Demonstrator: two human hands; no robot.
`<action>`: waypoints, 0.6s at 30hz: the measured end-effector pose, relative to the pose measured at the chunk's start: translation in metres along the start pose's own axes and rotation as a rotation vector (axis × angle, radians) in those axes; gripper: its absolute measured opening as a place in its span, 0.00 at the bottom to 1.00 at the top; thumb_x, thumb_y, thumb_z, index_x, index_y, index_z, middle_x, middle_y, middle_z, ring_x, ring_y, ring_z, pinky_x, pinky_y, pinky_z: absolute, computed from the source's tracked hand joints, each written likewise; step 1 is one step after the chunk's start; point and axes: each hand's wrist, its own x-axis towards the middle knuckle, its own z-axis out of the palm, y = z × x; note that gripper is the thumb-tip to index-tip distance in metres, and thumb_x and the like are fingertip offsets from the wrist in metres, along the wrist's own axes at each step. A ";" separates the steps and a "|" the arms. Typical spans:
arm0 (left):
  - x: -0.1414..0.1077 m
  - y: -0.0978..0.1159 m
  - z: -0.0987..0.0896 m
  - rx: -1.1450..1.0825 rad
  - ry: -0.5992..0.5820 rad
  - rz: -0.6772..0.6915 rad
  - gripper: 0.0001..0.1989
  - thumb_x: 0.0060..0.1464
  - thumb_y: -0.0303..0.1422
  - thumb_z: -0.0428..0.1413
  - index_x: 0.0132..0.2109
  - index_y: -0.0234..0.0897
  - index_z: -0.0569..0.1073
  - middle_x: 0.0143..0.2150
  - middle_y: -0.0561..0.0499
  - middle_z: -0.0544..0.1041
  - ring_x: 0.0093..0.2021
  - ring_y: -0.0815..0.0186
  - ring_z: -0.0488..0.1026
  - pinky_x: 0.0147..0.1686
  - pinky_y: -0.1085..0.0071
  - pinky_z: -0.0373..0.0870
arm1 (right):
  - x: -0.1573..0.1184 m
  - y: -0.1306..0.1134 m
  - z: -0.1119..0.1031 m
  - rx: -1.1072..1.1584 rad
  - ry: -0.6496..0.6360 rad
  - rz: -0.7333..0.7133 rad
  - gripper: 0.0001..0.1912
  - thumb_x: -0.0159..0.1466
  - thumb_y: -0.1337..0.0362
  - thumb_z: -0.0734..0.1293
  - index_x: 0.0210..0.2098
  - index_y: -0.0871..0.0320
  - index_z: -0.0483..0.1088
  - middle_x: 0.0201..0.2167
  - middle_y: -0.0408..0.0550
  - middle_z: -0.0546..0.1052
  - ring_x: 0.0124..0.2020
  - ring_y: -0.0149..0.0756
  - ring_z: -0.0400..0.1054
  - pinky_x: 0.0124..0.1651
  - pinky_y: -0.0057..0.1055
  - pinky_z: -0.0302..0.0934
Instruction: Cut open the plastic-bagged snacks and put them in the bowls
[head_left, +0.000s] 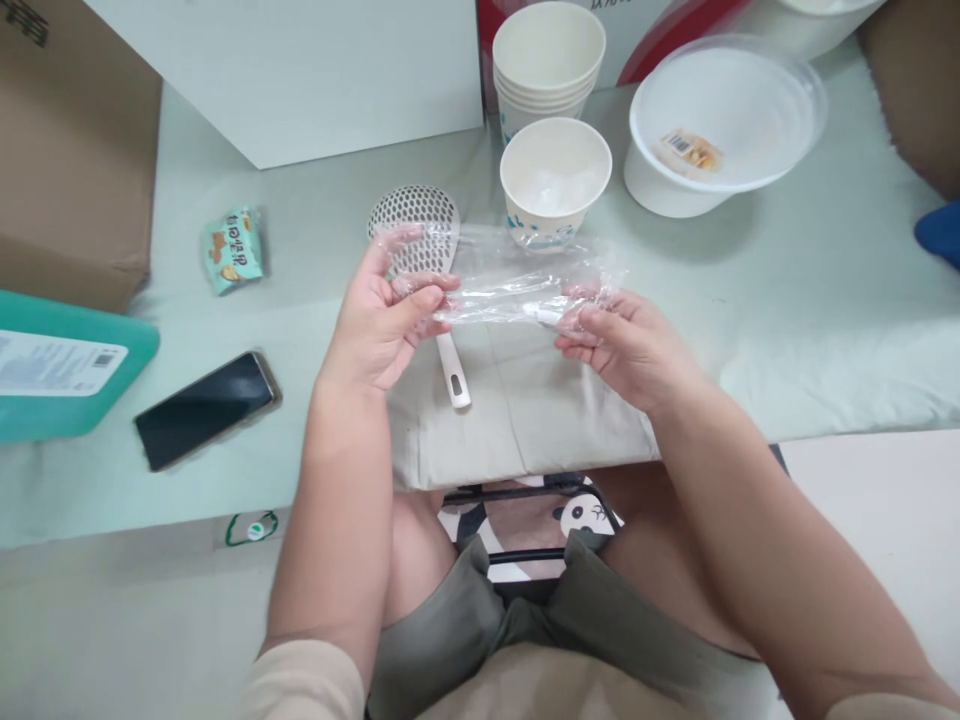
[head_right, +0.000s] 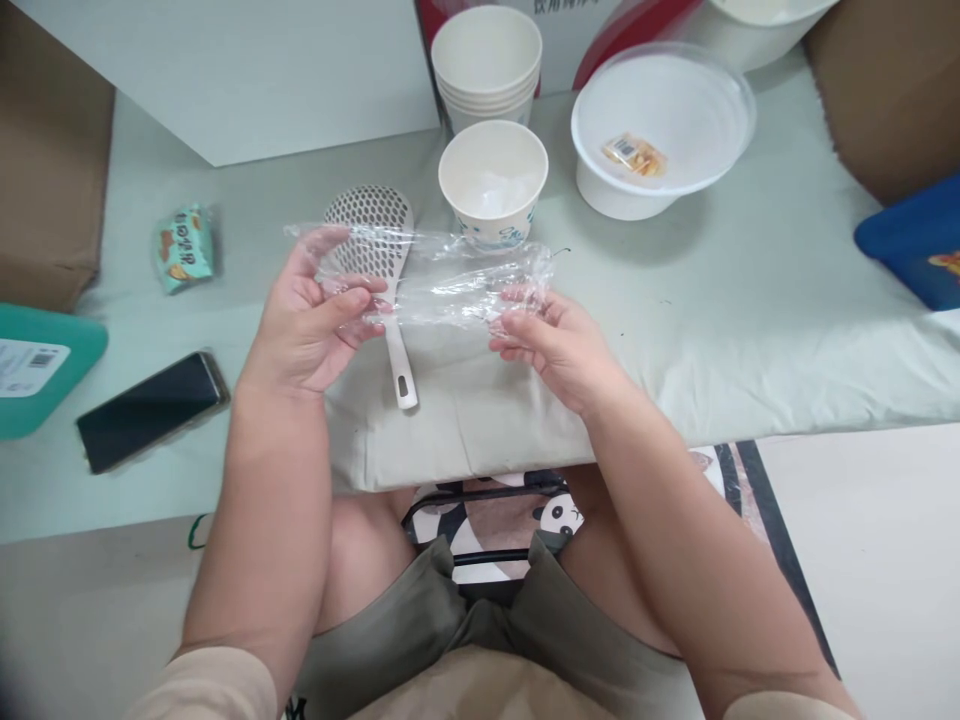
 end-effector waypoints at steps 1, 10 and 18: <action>0.000 0.000 0.002 0.011 0.002 -0.004 0.28 0.44 0.32 0.73 0.52 0.50 0.75 0.37 0.54 0.84 0.28 0.68 0.80 0.22 0.76 0.71 | -0.001 0.000 0.001 -0.030 -0.002 -0.018 0.22 0.48 0.54 0.82 0.35 0.54 0.73 0.28 0.41 0.76 0.29 0.32 0.73 0.36 0.32 0.72; 0.002 -0.001 0.005 0.107 0.066 0.061 0.16 0.49 0.31 0.71 0.45 0.45 0.77 0.35 0.54 0.83 0.21 0.73 0.72 0.17 0.75 0.61 | 0.000 0.000 -0.002 -0.095 0.115 -0.093 0.17 0.53 0.52 0.79 0.34 0.54 0.75 0.26 0.42 0.77 0.28 0.32 0.74 0.28 0.28 0.70; 0.000 -0.003 0.004 0.171 0.065 -0.011 0.14 0.55 0.46 0.68 0.35 0.40 0.79 0.29 0.51 0.82 0.15 0.75 0.65 0.14 0.73 0.55 | 0.000 0.003 -0.003 -0.193 0.102 -0.112 0.13 0.56 0.56 0.76 0.37 0.55 0.78 0.16 0.37 0.70 0.17 0.30 0.64 0.20 0.29 0.64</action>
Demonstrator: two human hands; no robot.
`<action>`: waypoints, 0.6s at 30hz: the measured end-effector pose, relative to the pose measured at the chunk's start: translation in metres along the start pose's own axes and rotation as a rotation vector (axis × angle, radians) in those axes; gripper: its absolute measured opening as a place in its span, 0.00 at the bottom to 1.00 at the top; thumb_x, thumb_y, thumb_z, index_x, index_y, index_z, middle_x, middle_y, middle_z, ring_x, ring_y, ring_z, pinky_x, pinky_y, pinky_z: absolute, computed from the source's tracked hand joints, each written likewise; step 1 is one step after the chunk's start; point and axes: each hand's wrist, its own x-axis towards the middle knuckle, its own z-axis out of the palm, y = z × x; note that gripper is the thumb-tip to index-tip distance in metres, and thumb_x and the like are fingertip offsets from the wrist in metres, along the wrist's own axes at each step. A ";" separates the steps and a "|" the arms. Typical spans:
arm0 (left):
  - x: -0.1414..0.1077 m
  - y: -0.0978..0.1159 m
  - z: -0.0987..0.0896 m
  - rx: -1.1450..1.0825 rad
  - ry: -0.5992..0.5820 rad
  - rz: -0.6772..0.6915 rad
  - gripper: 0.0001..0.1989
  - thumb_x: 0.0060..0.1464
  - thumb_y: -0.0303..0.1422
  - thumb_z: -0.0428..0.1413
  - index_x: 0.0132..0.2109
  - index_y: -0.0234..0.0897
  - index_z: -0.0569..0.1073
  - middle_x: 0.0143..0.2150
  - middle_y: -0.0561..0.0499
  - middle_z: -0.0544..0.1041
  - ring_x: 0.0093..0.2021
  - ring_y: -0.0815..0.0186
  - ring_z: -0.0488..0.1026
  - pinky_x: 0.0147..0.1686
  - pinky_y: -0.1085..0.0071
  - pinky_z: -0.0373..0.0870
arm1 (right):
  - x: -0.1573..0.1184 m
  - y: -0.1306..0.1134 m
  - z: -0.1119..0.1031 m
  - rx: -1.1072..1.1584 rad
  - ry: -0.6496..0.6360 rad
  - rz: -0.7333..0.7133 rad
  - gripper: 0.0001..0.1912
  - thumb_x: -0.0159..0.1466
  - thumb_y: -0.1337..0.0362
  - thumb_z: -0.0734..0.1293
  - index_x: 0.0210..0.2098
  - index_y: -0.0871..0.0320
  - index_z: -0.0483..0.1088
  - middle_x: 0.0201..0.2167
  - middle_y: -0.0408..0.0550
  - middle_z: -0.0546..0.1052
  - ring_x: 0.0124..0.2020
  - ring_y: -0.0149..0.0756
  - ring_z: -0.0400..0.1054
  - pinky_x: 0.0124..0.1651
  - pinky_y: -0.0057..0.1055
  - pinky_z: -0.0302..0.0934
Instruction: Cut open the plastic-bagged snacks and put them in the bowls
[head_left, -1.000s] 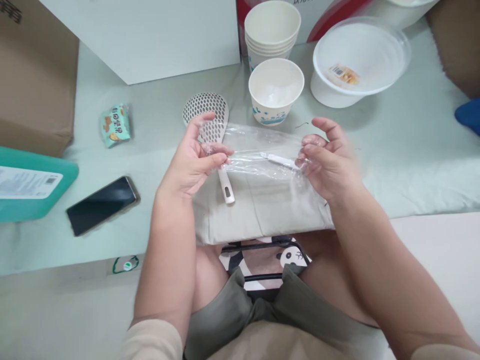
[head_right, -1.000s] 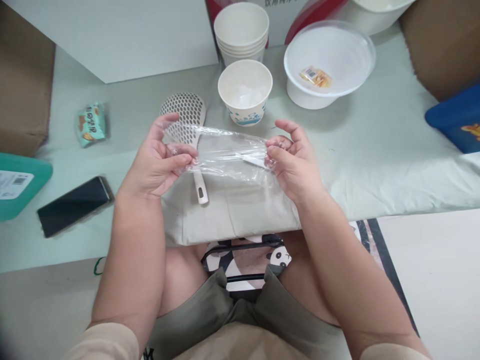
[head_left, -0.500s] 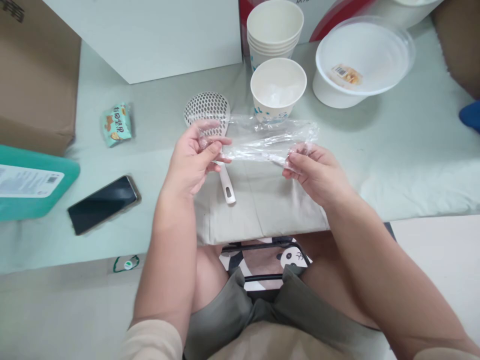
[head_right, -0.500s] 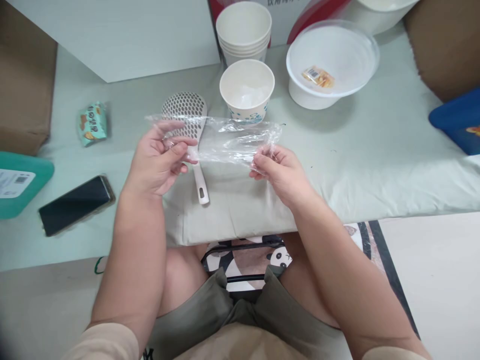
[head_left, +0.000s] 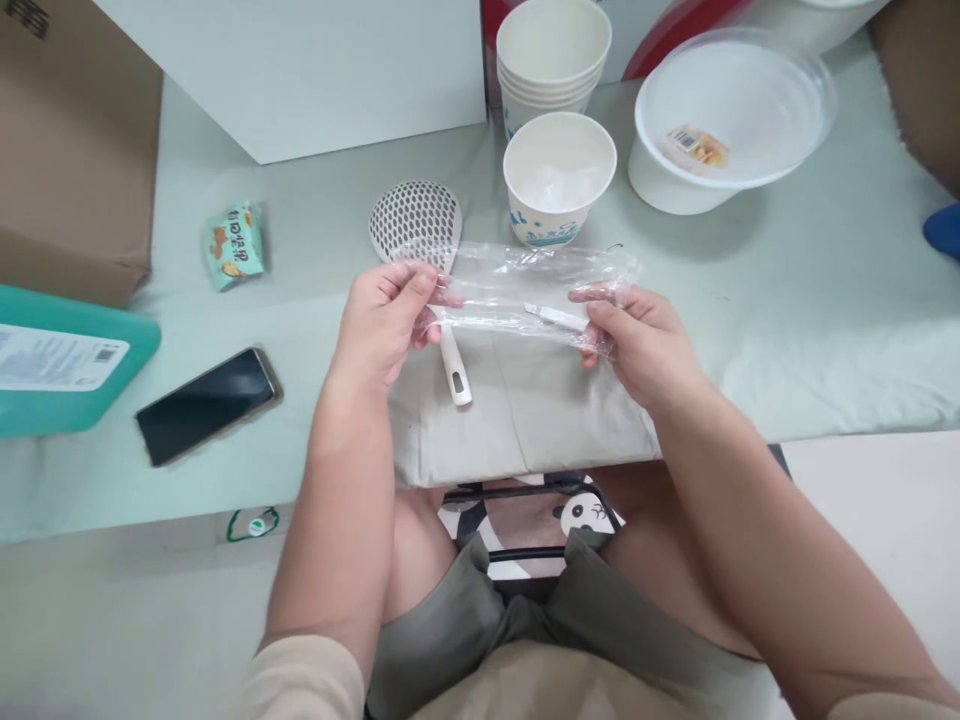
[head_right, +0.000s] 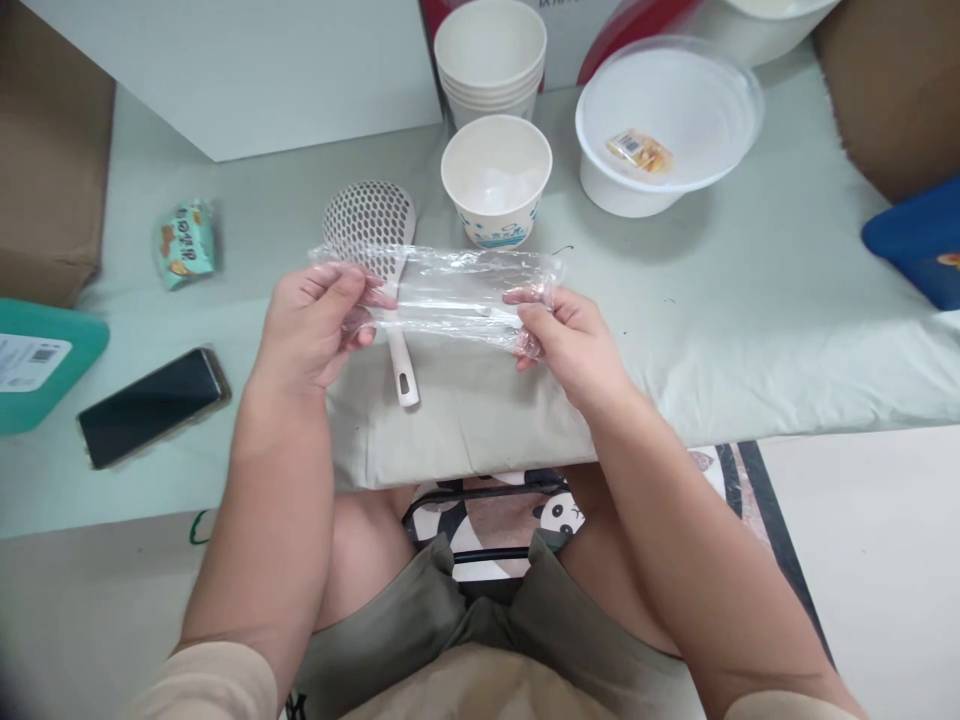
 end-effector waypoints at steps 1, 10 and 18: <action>0.001 -0.001 0.000 0.016 0.019 0.011 0.15 0.56 0.47 0.68 0.35 0.40 0.79 0.28 0.51 0.82 0.15 0.75 0.64 0.14 0.73 0.54 | 0.000 0.001 -0.001 0.006 -0.001 -0.009 0.13 0.57 0.56 0.76 0.38 0.54 0.78 0.16 0.37 0.70 0.16 0.30 0.64 0.20 0.30 0.64; 0.000 -0.002 -0.003 0.045 -0.031 0.071 0.24 0.48 0.59 0.68 0.36 0.43 0.81 0.15 0.58 0.68 0.10 0.76 0.57 0.08 0.75 0.46 | -0.003 -0.001 -0.002 -0.085 -0.028 -0.125 0.15 0.59 0.52 0.77 0.40 0.52 0.77 0.17 0.36 0.72 0.17 0.30 0.65 0.23 0.30 0.63; -0.003 -0.001 -0.005 -0.062 -0.068 0.023 0.20 0.47 0.53 0.71 0.39 0.45 0.80 0.17 0.58 0.73 0.13 0.72 0.66 0.12 0.75 0.60 | -0.005 -0.001 -0.002 -0.034 -0.107 -0.111 0.13 0.58 0.60 0.76 0.42 0.53 0.76 0.17 0.35 0.70 0.18 0.28 0.64 0.23 0.28 0.63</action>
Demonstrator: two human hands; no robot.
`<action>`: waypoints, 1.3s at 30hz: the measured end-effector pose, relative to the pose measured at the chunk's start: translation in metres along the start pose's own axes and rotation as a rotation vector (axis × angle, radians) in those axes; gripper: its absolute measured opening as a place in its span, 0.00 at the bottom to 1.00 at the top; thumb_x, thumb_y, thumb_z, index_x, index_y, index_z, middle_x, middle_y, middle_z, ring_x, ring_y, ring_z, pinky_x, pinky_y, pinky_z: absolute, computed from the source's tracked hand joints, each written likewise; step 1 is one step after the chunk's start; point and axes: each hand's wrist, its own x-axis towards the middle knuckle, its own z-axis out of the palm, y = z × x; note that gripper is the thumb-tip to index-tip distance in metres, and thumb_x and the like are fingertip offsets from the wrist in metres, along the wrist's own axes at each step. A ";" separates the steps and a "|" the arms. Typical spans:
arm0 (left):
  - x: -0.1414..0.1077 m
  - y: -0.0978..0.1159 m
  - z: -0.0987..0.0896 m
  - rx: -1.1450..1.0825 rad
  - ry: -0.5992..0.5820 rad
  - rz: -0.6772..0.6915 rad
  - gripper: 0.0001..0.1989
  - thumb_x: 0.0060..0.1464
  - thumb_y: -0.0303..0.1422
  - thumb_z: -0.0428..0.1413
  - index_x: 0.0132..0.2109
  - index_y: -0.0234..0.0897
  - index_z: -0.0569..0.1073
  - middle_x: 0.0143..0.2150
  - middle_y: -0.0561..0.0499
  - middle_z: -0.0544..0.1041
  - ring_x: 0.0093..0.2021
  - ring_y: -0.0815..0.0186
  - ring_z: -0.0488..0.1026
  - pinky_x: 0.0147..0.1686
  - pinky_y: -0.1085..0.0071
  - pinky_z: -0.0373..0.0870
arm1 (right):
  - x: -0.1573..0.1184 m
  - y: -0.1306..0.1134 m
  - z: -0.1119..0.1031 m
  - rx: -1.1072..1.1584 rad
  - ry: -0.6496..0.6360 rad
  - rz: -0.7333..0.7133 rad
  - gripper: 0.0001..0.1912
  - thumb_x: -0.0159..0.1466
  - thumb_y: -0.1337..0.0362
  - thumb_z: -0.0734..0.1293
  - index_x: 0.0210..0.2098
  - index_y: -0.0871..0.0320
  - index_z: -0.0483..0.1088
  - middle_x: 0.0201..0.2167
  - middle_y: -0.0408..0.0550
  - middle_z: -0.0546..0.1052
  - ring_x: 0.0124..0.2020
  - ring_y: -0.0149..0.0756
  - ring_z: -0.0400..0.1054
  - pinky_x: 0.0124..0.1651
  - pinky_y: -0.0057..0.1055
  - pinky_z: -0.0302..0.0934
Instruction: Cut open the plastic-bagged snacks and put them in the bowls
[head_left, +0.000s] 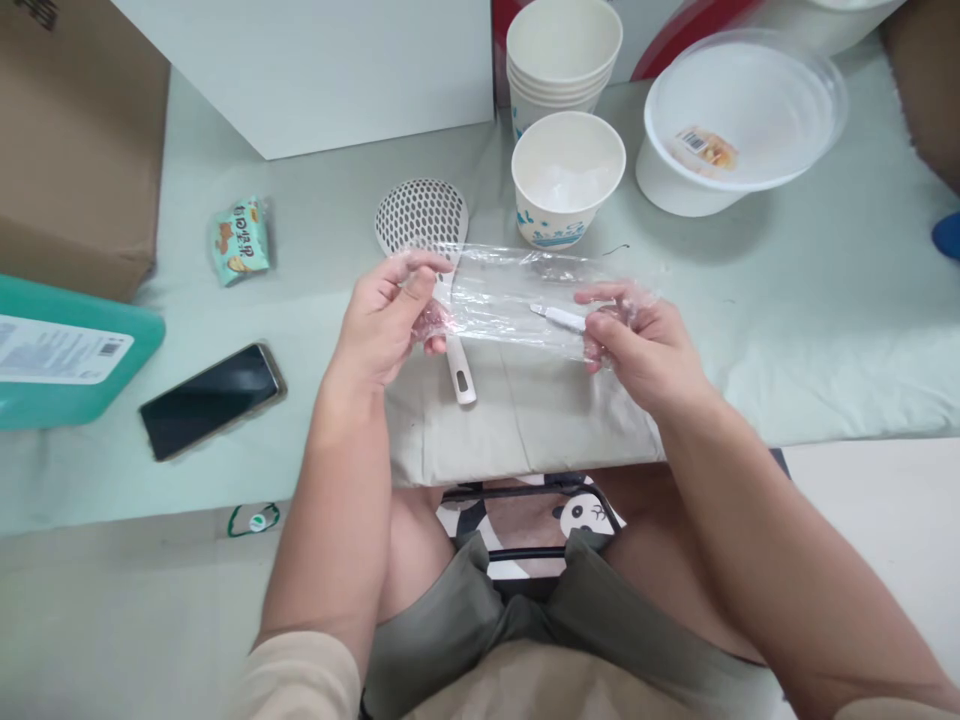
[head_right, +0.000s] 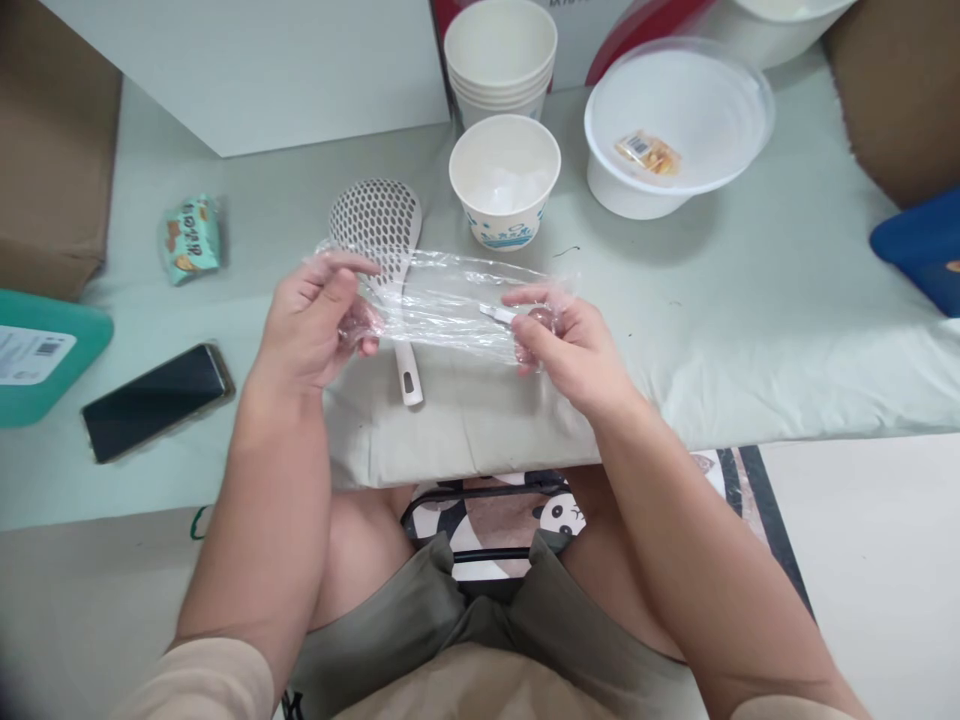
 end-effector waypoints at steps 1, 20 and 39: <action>-0.001 0.001 0.000 -0.009 -0.027 -0.006 0.19 0.46 0.50 0.73 0.38 0.45 0.80 0.17 0.58 0.73 0.13 0.71 0.66 0.12 0.75 0.61 | 0.000 0.000 0.001 0.017 0.013 0.001 0.13 0.58 0.61 0.75 0.42 0.53 0.76 0.16 0.34 0.69 0.17 0.28 0.62 0.22 0.28 0.61; 0.004 0.000 -0.008 -0.034 0.042 0.024 0.13 0.52 0.38 0.64 0.25 0.37 0.72 0.24 0.54 0.71 0.25 0.72 0.69 0.28 0.73 0.70 | -0.004 0.003 0.008 -0.178 -0.013 -0.097 0.22 0.65 0.47 0.69 0.21 0.55 0.72 0.22 0.48 0.76 0.27 0.37 0.73 0.34 0.35 0.66; -0.006 0.003 0.010 -0.099 -0.280 0.081 0.16 0.37 0.22 0.62 0.36 0.40 0.74 0.32 0.56 0.73 0.24 0.75 0.68 0.22 0.76 0.67 | -0.011 0.010 0.034 0.187 -0.463 0.259 0.31 0.57 0.48 0.79 0.54 0.54 0.72 0.52 0.52 0.83 0.53 0.41 0.79 0.58 0.41 0.73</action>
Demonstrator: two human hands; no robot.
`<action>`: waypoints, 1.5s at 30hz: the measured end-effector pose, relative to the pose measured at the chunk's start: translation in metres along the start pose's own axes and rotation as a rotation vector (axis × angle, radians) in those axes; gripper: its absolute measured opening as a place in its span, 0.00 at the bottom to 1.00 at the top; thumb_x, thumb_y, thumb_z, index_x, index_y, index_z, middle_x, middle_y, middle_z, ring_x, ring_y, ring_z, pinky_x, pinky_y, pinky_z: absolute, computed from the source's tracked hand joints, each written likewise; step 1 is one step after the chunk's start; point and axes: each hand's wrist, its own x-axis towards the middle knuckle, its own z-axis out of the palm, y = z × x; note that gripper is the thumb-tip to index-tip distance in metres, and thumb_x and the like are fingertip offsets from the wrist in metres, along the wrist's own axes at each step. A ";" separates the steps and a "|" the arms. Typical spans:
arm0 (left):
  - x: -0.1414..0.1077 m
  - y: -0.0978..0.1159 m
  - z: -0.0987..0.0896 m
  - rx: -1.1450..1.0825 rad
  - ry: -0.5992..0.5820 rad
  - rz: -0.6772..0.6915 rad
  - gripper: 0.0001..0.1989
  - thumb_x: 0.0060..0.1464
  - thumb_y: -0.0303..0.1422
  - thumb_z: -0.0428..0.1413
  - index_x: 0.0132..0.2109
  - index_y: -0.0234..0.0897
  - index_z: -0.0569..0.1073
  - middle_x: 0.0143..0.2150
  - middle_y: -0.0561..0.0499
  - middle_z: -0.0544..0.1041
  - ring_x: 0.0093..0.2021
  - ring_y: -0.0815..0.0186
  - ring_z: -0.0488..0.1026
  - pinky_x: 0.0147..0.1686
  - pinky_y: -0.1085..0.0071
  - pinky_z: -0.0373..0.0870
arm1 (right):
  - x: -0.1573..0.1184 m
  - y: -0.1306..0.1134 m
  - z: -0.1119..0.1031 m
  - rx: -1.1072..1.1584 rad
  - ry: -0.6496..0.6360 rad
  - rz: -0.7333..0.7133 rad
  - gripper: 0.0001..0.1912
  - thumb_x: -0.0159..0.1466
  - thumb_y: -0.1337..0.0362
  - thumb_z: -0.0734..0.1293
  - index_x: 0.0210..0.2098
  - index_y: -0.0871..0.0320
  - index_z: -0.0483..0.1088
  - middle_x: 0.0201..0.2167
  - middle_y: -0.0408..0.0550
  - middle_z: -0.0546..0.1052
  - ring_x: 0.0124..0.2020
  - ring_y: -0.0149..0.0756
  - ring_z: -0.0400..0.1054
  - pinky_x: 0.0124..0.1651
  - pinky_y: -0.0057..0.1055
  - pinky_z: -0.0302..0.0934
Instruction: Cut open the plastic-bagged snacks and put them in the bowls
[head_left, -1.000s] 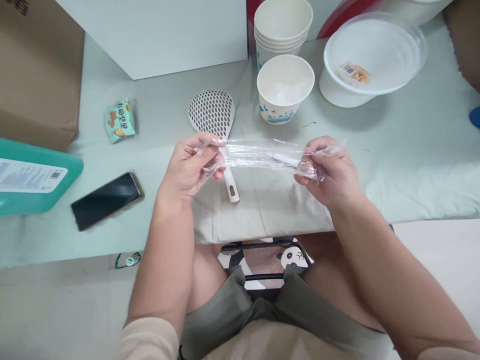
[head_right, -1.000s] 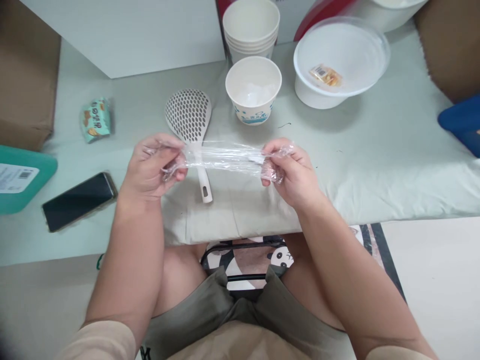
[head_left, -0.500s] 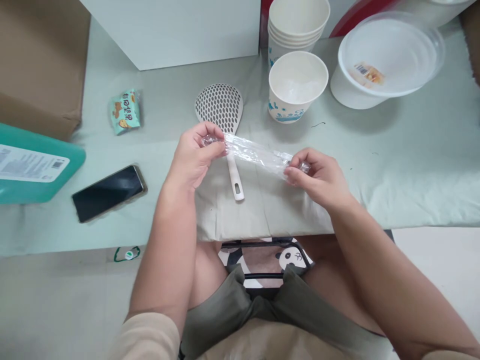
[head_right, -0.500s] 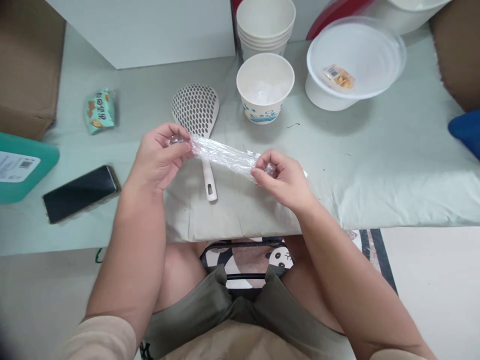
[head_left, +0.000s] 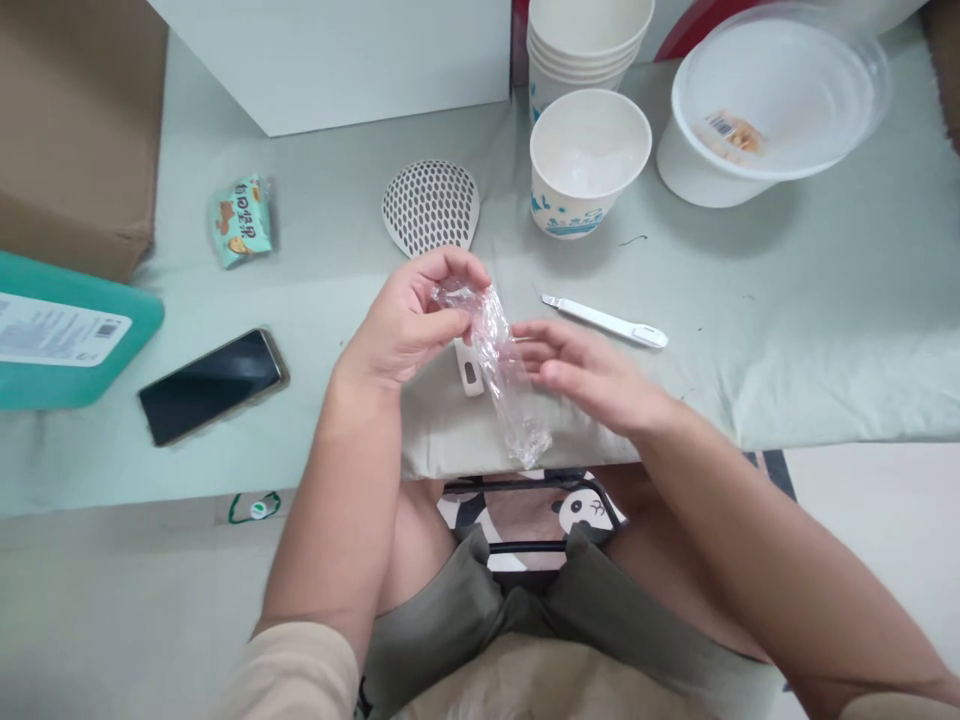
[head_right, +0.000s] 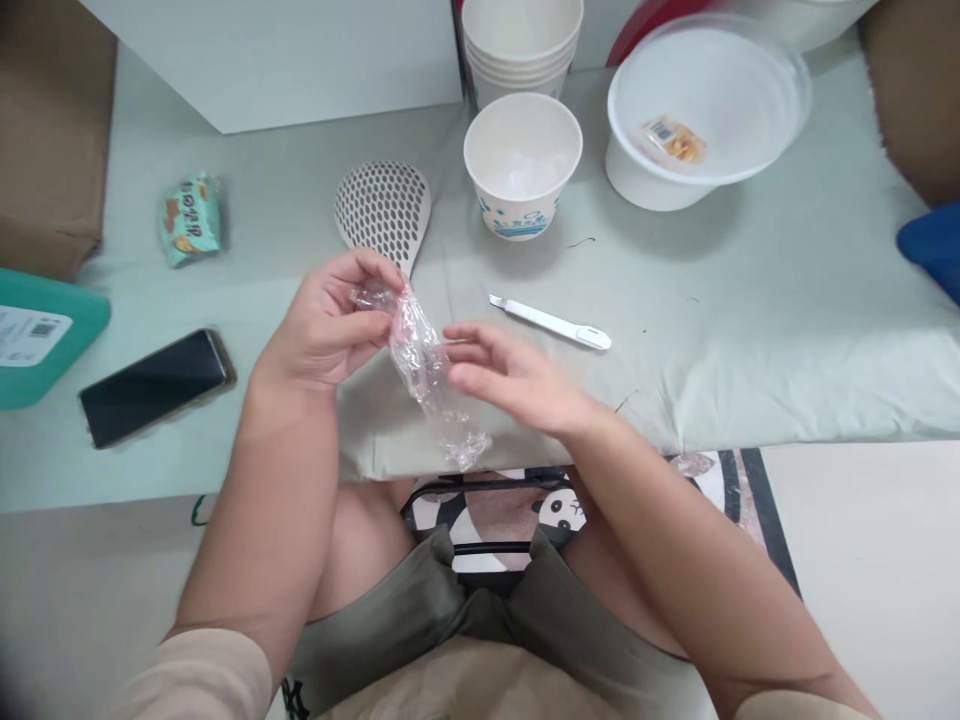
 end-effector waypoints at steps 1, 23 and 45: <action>0.001 -0.001 0.002 -0.001 -0.015 0.004 0.16 0.37 0.22 0.62 0.36 0.40 0.74 0.33 0.56 0.74 0.24 0.75 0.68 0.23 0.76 0.67 | 0.001 0.002 0.005 -0.010 -0.082 0.036 0.30 0.57 0.49 0.80 0.53 0.56 0.73 0.47 0.51 0.84 0.49 0.39 0.80 0.53 0.37 0.74; 0.002 -0.005 0.014 0.715 -0.184 0.268 0.16 0.51 0.43 0.70 0.47 0.48 0.84 0.70 0.50 0.74 0.80 0.44 0.52 0.77 0.40 0.44 | -0.007 -0.005 0.007 0.212 -0.160 -0.040 0.19 0.62 0.48 0.77 0.41 0.58 0.80 0.24 0.40 0.79 0.23 0.27 0.72 0.31 0.26 0.69; -0.004 -0.002 0.026 0.396 -0.220 -0.201 0.35 0.57 0.34 0.65 0.70 0.43 0.67 0.33 0.52 0.84 0.32 0.65 0.83 0.27 0.76 0.73 | -0.013 -0.024 -0.011 0.055 0.241 -0.104 0.40 0.63 0.51 0.70 0.71 0.53 0.59 0.20 0.34 0.72 0.20 0.31 0.65 0.27 0.29 0.61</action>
